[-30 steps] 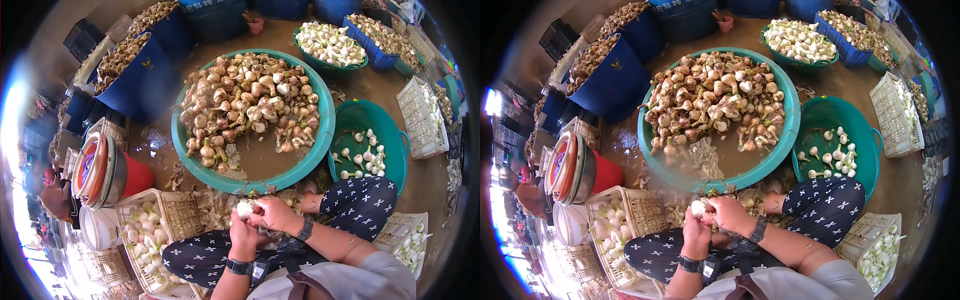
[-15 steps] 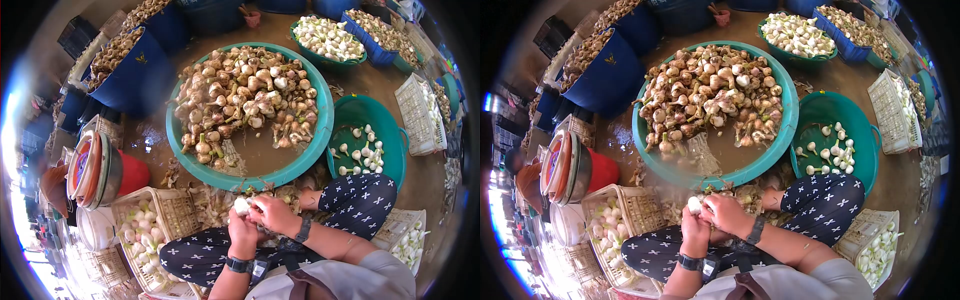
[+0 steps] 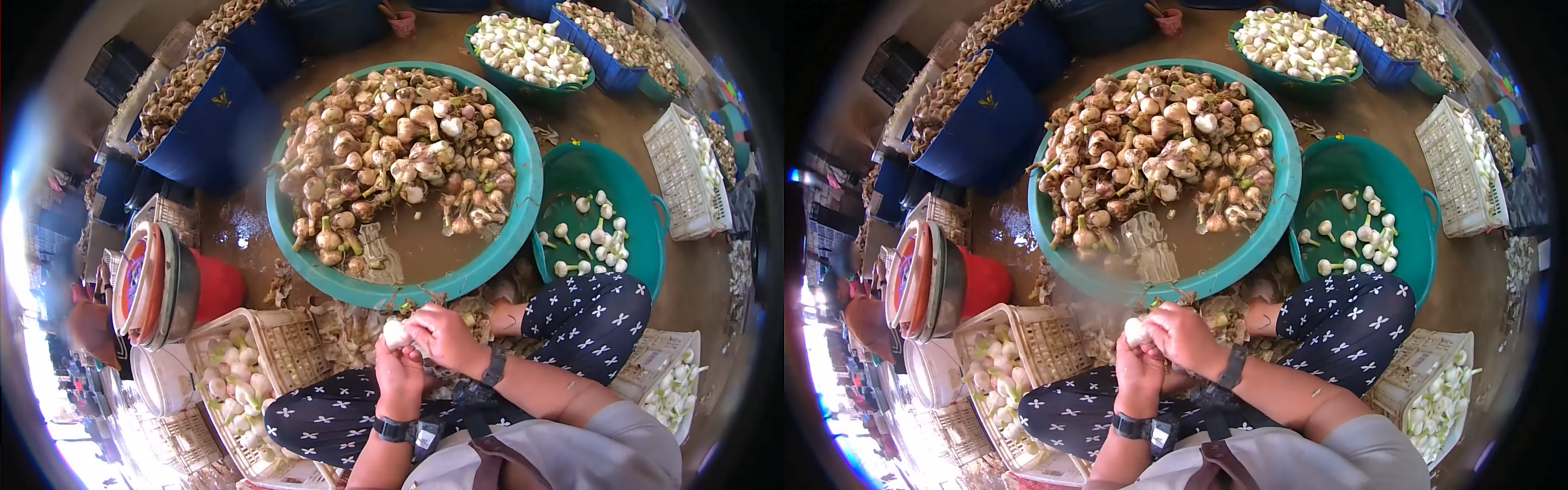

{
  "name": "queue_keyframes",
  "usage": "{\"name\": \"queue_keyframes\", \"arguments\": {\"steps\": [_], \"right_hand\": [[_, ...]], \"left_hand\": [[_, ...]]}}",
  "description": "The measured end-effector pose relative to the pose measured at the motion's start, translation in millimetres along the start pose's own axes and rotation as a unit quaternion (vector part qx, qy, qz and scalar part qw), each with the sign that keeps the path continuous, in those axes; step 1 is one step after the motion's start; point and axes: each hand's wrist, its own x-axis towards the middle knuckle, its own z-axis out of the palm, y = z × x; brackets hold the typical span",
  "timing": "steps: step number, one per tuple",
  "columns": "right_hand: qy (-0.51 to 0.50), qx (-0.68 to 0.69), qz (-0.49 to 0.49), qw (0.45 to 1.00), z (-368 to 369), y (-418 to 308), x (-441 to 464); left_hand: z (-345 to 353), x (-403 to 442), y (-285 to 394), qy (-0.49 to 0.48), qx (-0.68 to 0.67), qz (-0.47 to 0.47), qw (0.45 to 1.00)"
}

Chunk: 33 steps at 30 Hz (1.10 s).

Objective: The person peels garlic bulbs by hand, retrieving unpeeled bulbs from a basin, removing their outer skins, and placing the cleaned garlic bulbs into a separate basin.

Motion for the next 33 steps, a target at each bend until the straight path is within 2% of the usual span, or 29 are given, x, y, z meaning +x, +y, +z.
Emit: {"name": "queue_keyframes", "arguments": {"steps": [2, 3, 4, 6, 8, 9, 10, 11, 12, 13, 14, 16, 17, 18, 19, 20, 21, 22, 23, 24, 25, 26, 27, 29, 30, 31, 32, 33], "right_hand": [[0.022, -0.029, 0.043, 0.998, -1.9, 33.0, 0.3], [-0.003, -0.045, 0.081, 0.996, -8.1, 39.4, -1.1], [-0.003, -0.042, 0.08, 0.996, -3.5, 42.3, -3.6], [0.063, 0.095, 0.037, 0.993, -2.4, 12.1, -6.8], [0.001, -0.015, -0.054, 0.998, -6.5, -18.3, -2.0], [0.012, -0.047, -0.06, 0.997, -3.8, -15.5, -3.7], [0.022, -0.078, -0.066, 0.994, 0.2, -9.2, -5.6], [0.026, -0.078, -0.066, 0.994, 0.7, 2.5, -4.0], [0.046, -0.079, -0.009, 0.996, 0.0, 19.1, -3.1], [0.065, -0.078, 0.047, 0.994, -1.6, 34.9, -2.2], [0.059, -0.079, 0.073, 0.992, -7.5, 49.2, -3.2], [0.013, -0.058, 0.096, 0.994, -9.9, 62.5, -7.5], [0.013, -0.057, 0.096, 0.994, -7.2, 69.3, -7.9], [-0.023, -0.092, 0.039, 0.995, -1.1, 77.8, -6.9], [-0.058, -0.125, -0.018, 0.99, 8.7, 89.8, -6.6], [-0.039, 0.169, 0.05, 0.984, 20.9, 85.9, -1.2], [-0.065, 0.115, 0.14, 0.981, 18.8, 87.4, 7.3], [-0.092, 0.059, 0.228, 0.967, 5.7, 56.8, 29.9], [-0.042, 0.044, 0.108, 0.992, 29.1, 97.9, 35.9], [-0.054, -0.056, 0.09, 0.993, 28.7, 88.0, 60.2], [-0.033, -0.11, 0.08, 0.99, 38.9, 87.4, 81.7], [-0.009, -0.161, 0.069, 0.985, 50.4, 90.8, 103.0], [-0.007, -0.154, 0.062, 0.986, 61.2, 101.0, 125.2], [-0.042, -0.358, 0.005, 0.933, 91.0, 129.6, 164.8], [-0.044, -0.353, -0.008, 0.935, 102.1, 139.7, 176.9], [-0.177, -0.296, 0.076, 0.935, 109.2, 152.9, 185.2], [-0.313, -0.236, 0.156, 0.907, 122.2, 174.0, 192.3], [-0.438, -0.405, 0.012, 0.802, 156.8, 235.1, 197.9]], "left_hand": [[-14.7, 4.7, 7.7, -0.039, -0.019, -0.025, 0.999], [-18.5, 6.5, 13.1, -0.053, -0.052, -0.07, 0.995], [-20.7, 7.5, 16.5, -0.066, -0.087, -0.117, 0.987], [-8.9, 0.9, 15.7, -0.047, -0.067, -0.103, 0.991], [25.2, -16.1, 9.0, 0.049, -0.009, -0.018, 0.999], [14.6, -1.6, 3.9, 0.055, -0.036, -0.043, 0.997], [-0.2, 6.0, 2.3, 0.053, -0.031, -0.046, 0.997], [-16.8, 10.9, 4.6, -0.029, -0.066, -0.101, 0.992], [-23.2, 11.6, 9.4, -0.109, -0.101, -0.153, 0.977], [-24.5, 15.1, 13.8, -0.044, -0.089, -0.146, 0.984], [-18.5, 13.1, 17.4, -0.045, -0.086, -0.144, 0.985], [-5.7, 3.8, 21.7, 0.018, -0.043, -0.067, 0.997], [-3.1, 9.4, 18.6, -0.049, -0.017, -0.035, 0.998], [3.2, 12.8, 11.5, -0.093, 0.046, 0.016, 0.995], [33.5, -14.2, 0.1, -0.067, 0.245, 0.105, 0.961], [39.1, -26.2, -3.9, -0.293, 0.353, 0.167, 0.873], [50.8, -34.2, -4.3, -0.38, 0.295, 0.141, 0.865], [67.3, -49.3, 3.6, -0.403, 0.326, 0.212, 0.828], [68.8, -48.7, 16.9, -0.385, 0.349, 0.253, 0.816], [66.8, -46.4, 36.6, -0.365, 0.371, 0.293, 0.802], [54.7, -33.3, 57.1, -0.315, 0.363, 0.279, 0.831], [45.6, -21.0, 80.0, -0.217, 0.392, 0.253, 0.858], [33.0, -4.3, 98.1, -0.154, 0.34, 0.227, 0.899], [1.0, 31.4, 121.7, -0.055, 0.246, 0.17, 0.953], [-14.0, 49.5, 128.3, -0.023, 0.204, 0.142, 0.968], [-26.3, 65.3, 129.9, -0.041, 0.158, 0.105, 0.981], [-38.8, 78.3, 128.2, -0.036, 0.113, 0.066, 0.991], [-34.1, 76.8, 125.2, -0.008, 0.094, 0.047, 0.994]]}}
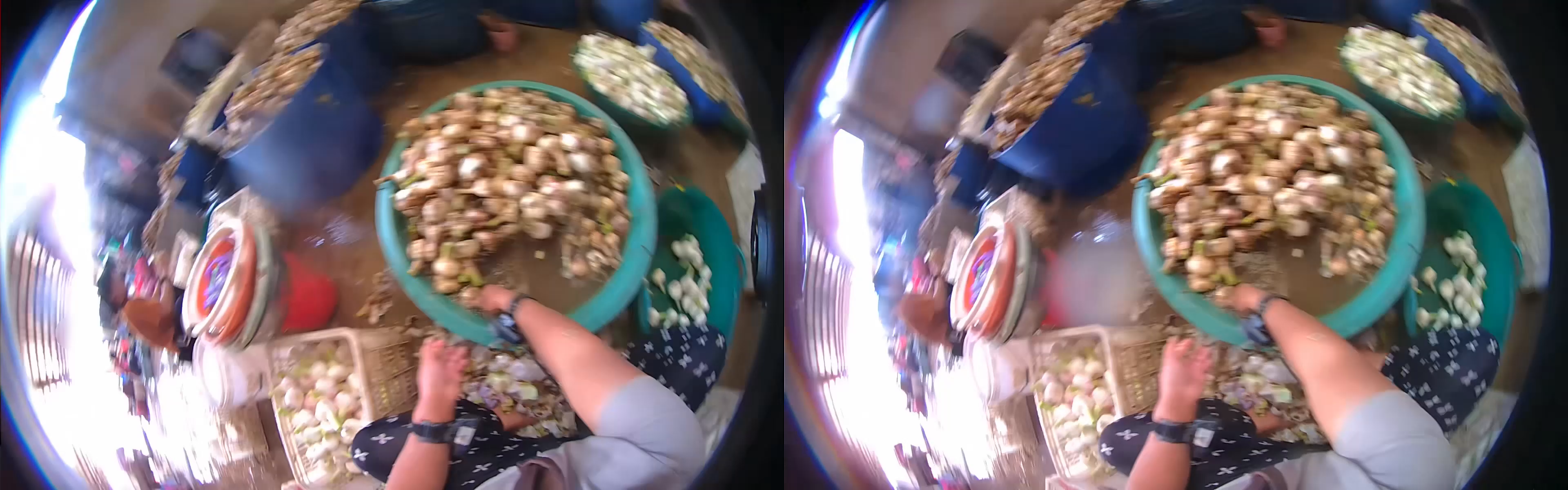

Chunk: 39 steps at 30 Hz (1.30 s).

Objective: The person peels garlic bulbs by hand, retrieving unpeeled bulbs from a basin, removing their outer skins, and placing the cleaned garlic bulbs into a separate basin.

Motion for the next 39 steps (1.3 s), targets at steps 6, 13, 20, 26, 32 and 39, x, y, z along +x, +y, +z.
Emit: {"name": "queue_keyframes", "arguments": {"steps": [6, 13, 20, 26, 32, 39], "right_hand": [[0.247, 0.169, -0.002, 0.954, -94.8, -108.6, -181.3], [0.286, 0.295, 0.005, 0.912, -93.1, -132.2, -237.9], [0.305, 0.432, -0.066, 0.846, -79.0, -119.9, -239.9], [0.147, 0.744, 0.067, 0.648, -86.8, -134.5, -250.2], [0.32, 0.515, -0.04, 0.794, -84.5, -129.0, -266.0], [0.169, 0.815, 0.115, 0.542, -79.9, -108.4, -276.6]], "left_hand": [[28.2, 7.2, 3.5, -0.039, 0.107, -0.078, 0.99], [52.2, -0.6, -23.9, -0.108, 0.3, 0.091, 0.943], [44.8, 0.8, -35.9, -0.18, 0.134, 0.088, 0.971], [41.4, -18.9, -20.2, -0.284, 0.138, 0.021, 0.949], [39.4, -10.4, -10.9, -0.352, 0.283, 0.103, 0.886], [47.7, -60.5, -17.9, -0.337, 0.543, 0.384, 0.666]]}}
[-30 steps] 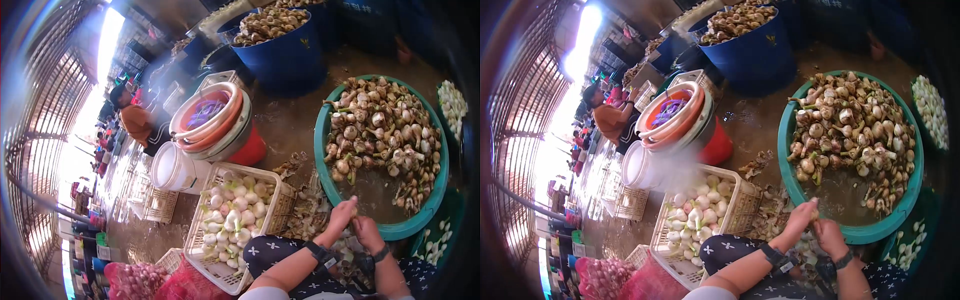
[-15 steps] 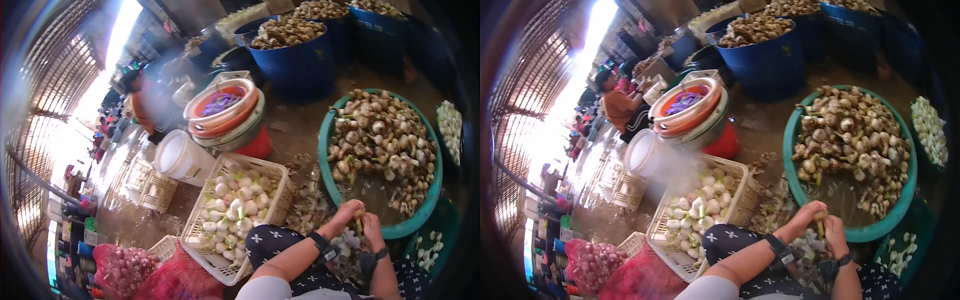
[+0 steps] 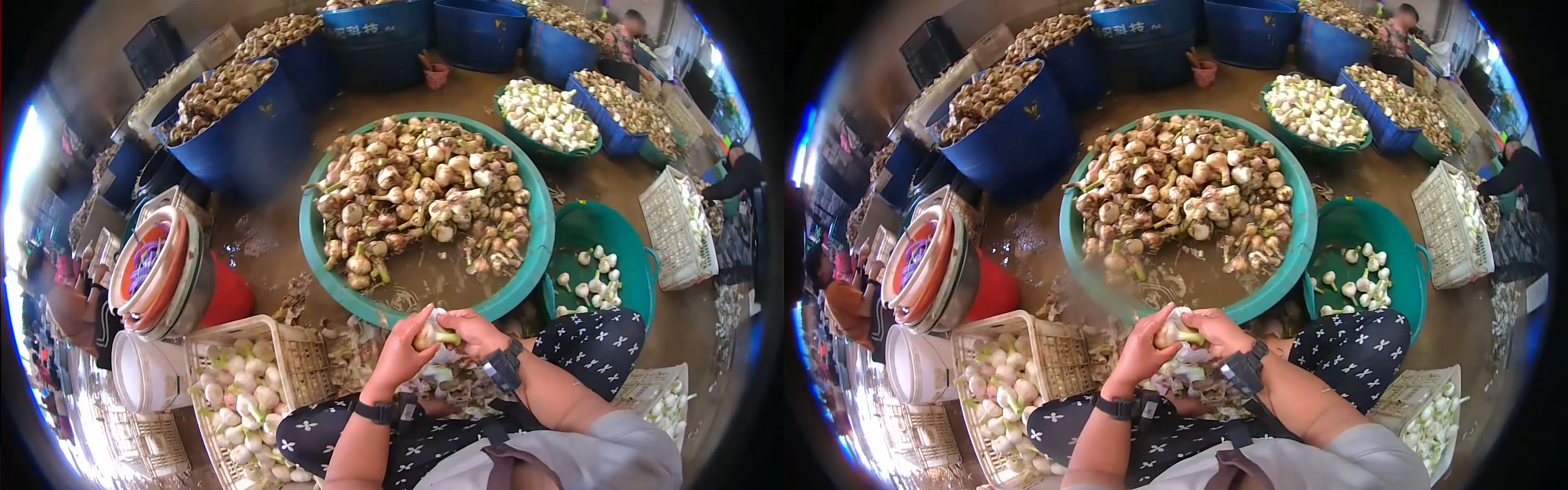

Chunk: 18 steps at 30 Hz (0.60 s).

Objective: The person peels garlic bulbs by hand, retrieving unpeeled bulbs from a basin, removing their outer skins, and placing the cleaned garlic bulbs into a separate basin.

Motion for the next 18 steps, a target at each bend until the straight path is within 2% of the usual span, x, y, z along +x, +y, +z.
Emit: {"name": "queue_keyframes", "arguments": {"steps": [2, 3, 4, 5, 6, 7, 8, 9, 10, 11, 12, 13, 14, 16, 18], "right_hand": [[-0.011, 0.029, -0.005, 1.0, -3.0, -2.4, -2.8], [-0.014, 0.021, -0.019, 0.999, -1.4, -5.0, -7.7], [-0.018, 0.015, -0.032, 0.999, 1.6, -6.2, -11.2], [-0.013, 0.035, -0.088, 0.995, 7.3, -4.9, -11.7], [-0.013, 0.035, -0.088, 0.995, 8.5, -4.9, -16.0], [-0.037, -0.031, -0.137, 0.989, 10.2, -4.8, -20.7], [-0.065, -0.097, -0.185, 0.976, 11.4, -2.8, -22.4], [-0.107, -0.148, -0.259, 0.948, 13.1, 6.3, -29.0], [-0.09, -0.406, -0.431, 0.801, 11.5, 6.8, -36.6], [-0.068, -0.444, -0.466, 0.762, 1.2, 9.0, -39.8], [-0.046, -0.482, -0.499, 0.719, -13.7, 11.7, -43.8], [0.008, -0.298, -0.43, 0.852, -27.8, 15.2, -42.6], [0.062, -0.099, -0.33, 0.937, -39.2, 18.4, -41.6], [0.106, 0.104, -0.324, 0.934, -37.6, -18.4, -56.2], [0.076, 0.12, -0.352, 0.925, -46.6, -38.3, -59.2]], "left_hand": [[4.0, 1.7, -3.9, 0.043, 0.102, 0.11, 0.988], [-1.0, 2.1, 8.9, 0.057, 0.243, 0.152, 0.956], [4.8, 2.4, -2.4, 0.056, 0.242, 0.153, 0.956], [14.4, 2.4, -18.9, 0.1, 0.067, 0.086, 0.989], [22.7, 1.3, -34.3, 0.141, -0.11, 0.016, 0.984], [22.0, 1.9, -26.1, 0.164, -0.303, -0.132, 0.93], [20.7, 2.6, -29.4, 0.167, -0.302, -0.132, 0.929], [17.6, 2.0, -34.7, 0.21, -0.47, -0.156, 0.843], [13.5, 1.2, -38.8, 0.244, -0.62, -0.172, 0.725], [7.9, 0.8, -38.7, 0.284, -0.622, -0.248, 0.686], [2.3, -0.2, -43.2, 0.287, -0.619, -0.248, 0.688], [-2.2, -2.1, -50.1, 0.274, -0.632, -0.266, 0.674], [-3.2, -5.4, -54.4, 0.263, -0.645, -0.286, 0.658], [-2.9, -6.7, -43.9, 0.292, -0.616, -0.312, 0.662], [-6.8, -4.1, -40.7, 0.289, -0.638, -0.286, 0.654]]}}
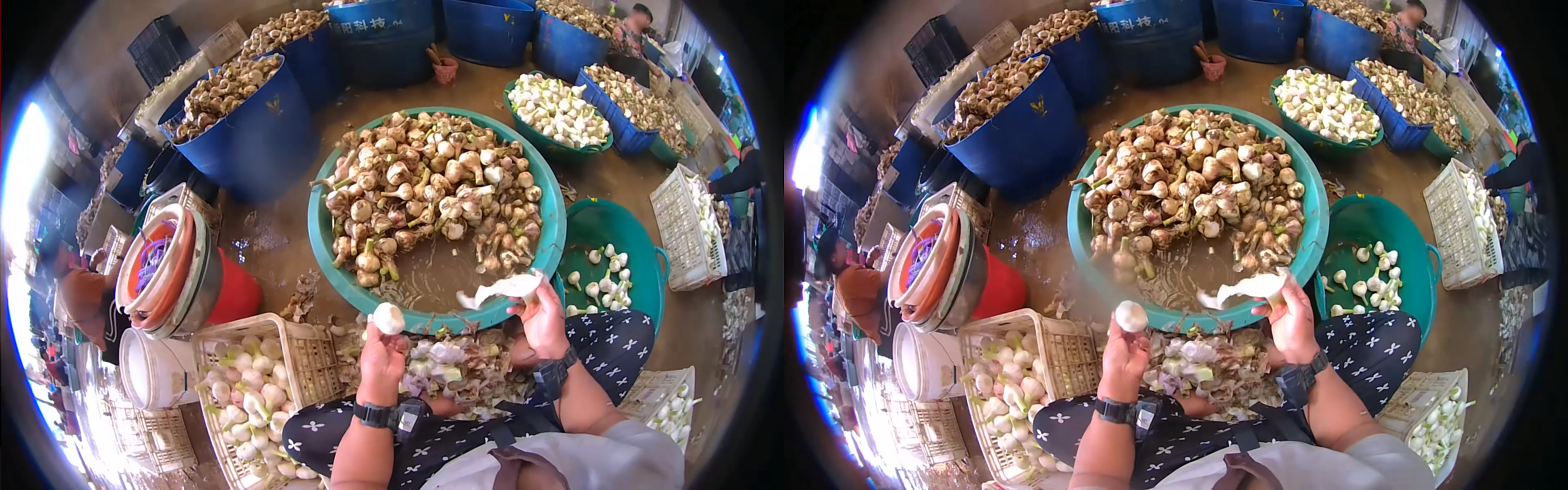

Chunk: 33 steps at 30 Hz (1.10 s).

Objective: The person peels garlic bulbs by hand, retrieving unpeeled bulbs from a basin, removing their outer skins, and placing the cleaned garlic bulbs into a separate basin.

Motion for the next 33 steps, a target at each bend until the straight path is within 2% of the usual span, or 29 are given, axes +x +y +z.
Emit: {"name": "queue_keyframes", "arguments": {"steps": [1, 2, 3, 4, 5, 6, 7, 8, 9, 10, 11, 12, 13, 14, 15, 16, 18, 19, 20, 21, 23, 25, 26, 27, 28, 29, 30, 32, 33], "right_hand": [[-0.005, -0.054, 0.03, 0.998, 6.5, -0.7, 0.8], [-0.107, -0.228, 0.1, 0.963, 4.7, 9.4, 2.4], [-0.272, -0.47, 0.019, 0.839, 5.7, 17.8, -0.2], [-0.406, -0.663, -0.061, 0.626, 8.4, 25.8, -2.5], [-0.4, -0.662, -0.059, 0.631, 15.7, 33.4, -0.8], [-0.38, -0.677, -0.032, 0.63, 24.5, 40.5, 2.8], [-0.357, -0.691, -0.004, 0.629, 27.2, 45.1, 8.4], [-0.292, -0.604, -0.014, 0.741, 22.5, 52.9, 20.7], [-0.222, -0.502, -0.03, 0.835, 13.7, 65.3, 41.3], [-0.161, -0.462, -0.084, 0.868, -2.3, 81.2, 69.3], [-0.076, -0.439, -0.11, 0.888, -23.0, 97.0, 100.2], [0.092, -0.412, 0.005, 0.906, -42.0, 106.4, 136.0], [0.244, -0.218, 0.125, 0.937, -60.5, 110.4, 164.3], [0.255, -0.4, 0.244, 0.846, -90.1, 119.5, 191.7], [0.127, -0.43, 0.138, 0.883, -145.1, 161.7, 220.2], [-0.003, -0.449, 0.03, 0.893, -181.1, 196.2, 236.4], [-0.045, -0.714, 0.079, 0.694, -153.6, 183.3, 233.6], [-0.15, -0.788, 0.059, 0.594, -122.3, 176.0, 222.9], [-0.101, -0.535, 0.156, 0.824, -87.8, 163.9, 196.3], [-0.036, -0.216, 0.241, 0.946, -52.9, 153.6, 168.0], [-0.017, -0.002, 0.2, 0.98, 20.5, 135.2, 104.9], [0.0, -0.031, 0.113, 0.993, 64.5, 128.0, 53.6], [-0.064, -0.174, 0.035, 0.982, 66.0, 129.6, 39.8], [-0.144, -0.366, -0.103, 0.914, 63.5, 124.9, 34.8], [-0.213, -0.534, -0.234, 0.784, 59.5, 115.6, 31.4], [-0.291, -0.605, -0.269, 0.691, 56.5, 104.5, 28.7], [-0.288, -0.607, -0.269, 0.69, 54.8, 98.9, 23.5], [-0.409, -0.65, -0.186, 0.612, 50.3, 89.0, 14.2], [-0.406, -0.653, -0.232, 0.595, 46.7, 88.0, 13.1]], "left_hand": [[6.3, -0.9, -1.0, 0.041, 0.004, 0.034, 0.999], [7.8, -1.2, -0.8, 0.039, 0.007, 0.034, 0.999], [7.4, -1.4, -1.5, 0.029, 0.041, 0.056, 0.997], [5.8, -2.8, -3.2, 0.02, 0.075, 0.076, 0.994], [5.9, -8.0, -3.3, 0.029, 0.067, 0.081, 0.994], [3.3, -7.8, 2.3, 0.067, -0.048, 0.1, 0.992], [-2.5, -15.7, 12.9, 0.1, -0.081, 0.171, 0.977], [-16.3, -26.6, 34.0, 0.09, -0.055, 0.268, 0.958], [-58.2, -32.5, 65.0, -0.024, -0.164, 0.276, 0.947], [-41.4, -53.0, 79.4, 0.101, -0.276, 0.375, 0.879], [-33.4, -61.4, 94.6, 0.248, -0.289, 0.428, 0.819], [-49.1, -56.3, 99.5, 0.254, -0.312, 0.386, 0.83], [-37.6, -51.3, 95.0, 0.235, -0.291, 0.353, 0.858], [-24.2, -47.0, 85.0, 0.214, -0.27, 0.322, 0.882], [-39.9, -23.9, 68.2, 0.122, -0.198, 0.29, 0.928], [-54.6, -2.0, 48.5, 0.03, -0.121, 0.252, 0.96], [-9.9, 9.5, 13.7, 0.075, 0.025, 0.145, 0.986], [2.1, 13.5, 0.3, 0.086, 0.081, 0.105, 0.987], [10.5, 15.9, -11.2, 0.101, 0.137, 0.063, 0.983], [19.2, 16.5, -21.3, 0.102, 0.179, 0.011, 0.978], [29.6, 13.4, -36.5, 0.077, 0.212, -0.094, 0.97], [29.4, 11.2, -39.5, 0.053, 0.205, -0.142, 0.967], [25.1, 13.1, -39.6, 0.016, 0.192, -0.103, 0.976], [23.1, 14.3, -38.9, -0.026, 0.18, -0.064, 0.981], [20.9, 14.5, -31.8, 0.021, 0.192, -0.043, 0.98], [14.8, 16.6, -28.2, 0.031, 0.238, -0.012, 0.971], [10.3, 17.3, -25.8, 0.041, 0.282, 0.02, 0.958], [8.7, 14.0, -24.1, 0.025, 0.316, 0.011, 0.948], [11.0, 11.8, -24.5, 0.011, 0.349, 0.005, 0.937]]}}
